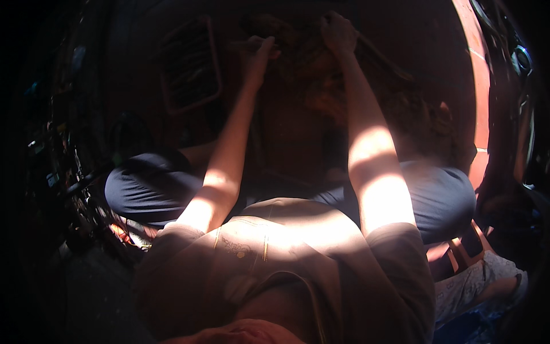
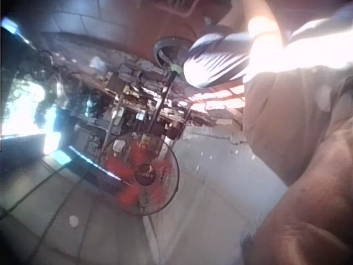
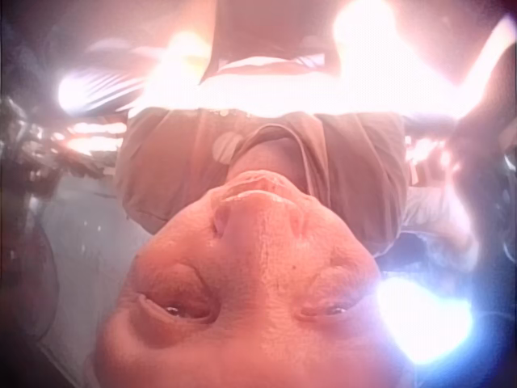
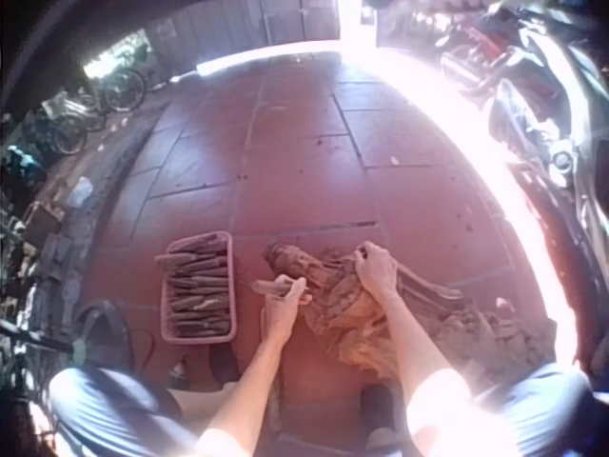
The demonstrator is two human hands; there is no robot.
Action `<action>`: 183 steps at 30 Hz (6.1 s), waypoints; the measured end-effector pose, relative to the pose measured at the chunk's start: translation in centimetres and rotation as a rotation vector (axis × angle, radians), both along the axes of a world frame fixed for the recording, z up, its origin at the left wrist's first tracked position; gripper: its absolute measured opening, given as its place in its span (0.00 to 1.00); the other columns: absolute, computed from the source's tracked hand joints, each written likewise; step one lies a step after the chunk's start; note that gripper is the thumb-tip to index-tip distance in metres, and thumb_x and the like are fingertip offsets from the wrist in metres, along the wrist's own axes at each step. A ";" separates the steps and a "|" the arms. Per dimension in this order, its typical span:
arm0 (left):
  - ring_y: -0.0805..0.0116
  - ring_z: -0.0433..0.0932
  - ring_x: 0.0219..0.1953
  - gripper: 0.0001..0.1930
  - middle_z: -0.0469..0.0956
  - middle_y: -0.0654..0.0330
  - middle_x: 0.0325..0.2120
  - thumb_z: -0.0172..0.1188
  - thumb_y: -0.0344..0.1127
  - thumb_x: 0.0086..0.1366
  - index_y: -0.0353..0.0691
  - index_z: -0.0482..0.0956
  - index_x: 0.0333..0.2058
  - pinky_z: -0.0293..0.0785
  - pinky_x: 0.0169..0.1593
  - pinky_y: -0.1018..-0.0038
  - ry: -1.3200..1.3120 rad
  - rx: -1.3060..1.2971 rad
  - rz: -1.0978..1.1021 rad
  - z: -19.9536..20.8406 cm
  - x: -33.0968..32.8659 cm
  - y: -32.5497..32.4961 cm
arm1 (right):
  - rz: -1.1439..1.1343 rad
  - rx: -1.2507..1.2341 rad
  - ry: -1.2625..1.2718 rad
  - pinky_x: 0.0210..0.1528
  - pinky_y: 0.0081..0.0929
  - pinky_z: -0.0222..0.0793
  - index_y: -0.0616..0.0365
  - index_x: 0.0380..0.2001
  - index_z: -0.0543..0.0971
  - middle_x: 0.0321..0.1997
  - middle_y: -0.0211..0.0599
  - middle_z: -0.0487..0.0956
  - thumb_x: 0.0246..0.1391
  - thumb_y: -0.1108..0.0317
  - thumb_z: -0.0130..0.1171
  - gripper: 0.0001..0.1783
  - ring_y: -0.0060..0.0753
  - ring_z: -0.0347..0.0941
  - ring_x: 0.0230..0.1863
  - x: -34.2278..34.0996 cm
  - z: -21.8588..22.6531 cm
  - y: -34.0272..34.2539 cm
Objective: The person sits on the floor and uses a wooden mallet and chisel to carve a large piece of wood. They repeatedly strike the chisel with the mallet to shape the wood, occasionally adjusting their grip and the position of the wood.
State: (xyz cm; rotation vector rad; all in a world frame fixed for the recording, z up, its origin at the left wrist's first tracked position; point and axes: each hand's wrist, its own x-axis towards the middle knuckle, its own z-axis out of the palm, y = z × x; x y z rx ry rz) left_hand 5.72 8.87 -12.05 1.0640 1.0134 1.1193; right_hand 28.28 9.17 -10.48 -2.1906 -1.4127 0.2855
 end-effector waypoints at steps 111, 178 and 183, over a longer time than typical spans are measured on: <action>0.68 0.82 0.29 0.06 0.79 0.61 0.25 0.64 0.29 0.57 0.37 0.75 0.25 0.75 0.36 0.68 0.536 0.451 0.246 0.3 1.1 -6.1 | 0.010 -0.059 0.002 0.53 0.49 0.71 0.47 0.46 0.82 0.48 0.45 0.82 0.56 0.50 0.50 0.22 0.52 0.77 0.51 -0.1 0.2 -0.1; 0.70 0.80 0.20 0.08 0.79 0.57 0.21 0.61 0.33 0.61 0.36 0.77 0.27 0.77 0.23 0.75 0.204 0.090 -0.159 0.6 0.8 1.0 | 0.005 -0.059 -0.029 0.52 0.48 0.72 0.46 0.46 0.82 0.47 0.44 0.82 0.57 0.50 0.49 0.21 0.51 0.78 0.50 0.1 0.4 -0.2; 0.68 0.80 0.20 0.09 0.80 0.57 0.23 0.63 0.37 0.63 0.38 0.77 0.32 0.74 0.22 0.75 0.081 -0.065 -0.101 0.7 -1.2 2.1 | 0.018 -0.061 0.005 0.53 0.47 0.71 0.45 0.47 0.82 0.49 0.43 0.82 0.56 0.50 0.49 0.21 0.51 0.77 0.52 -0.2 0.7 0.0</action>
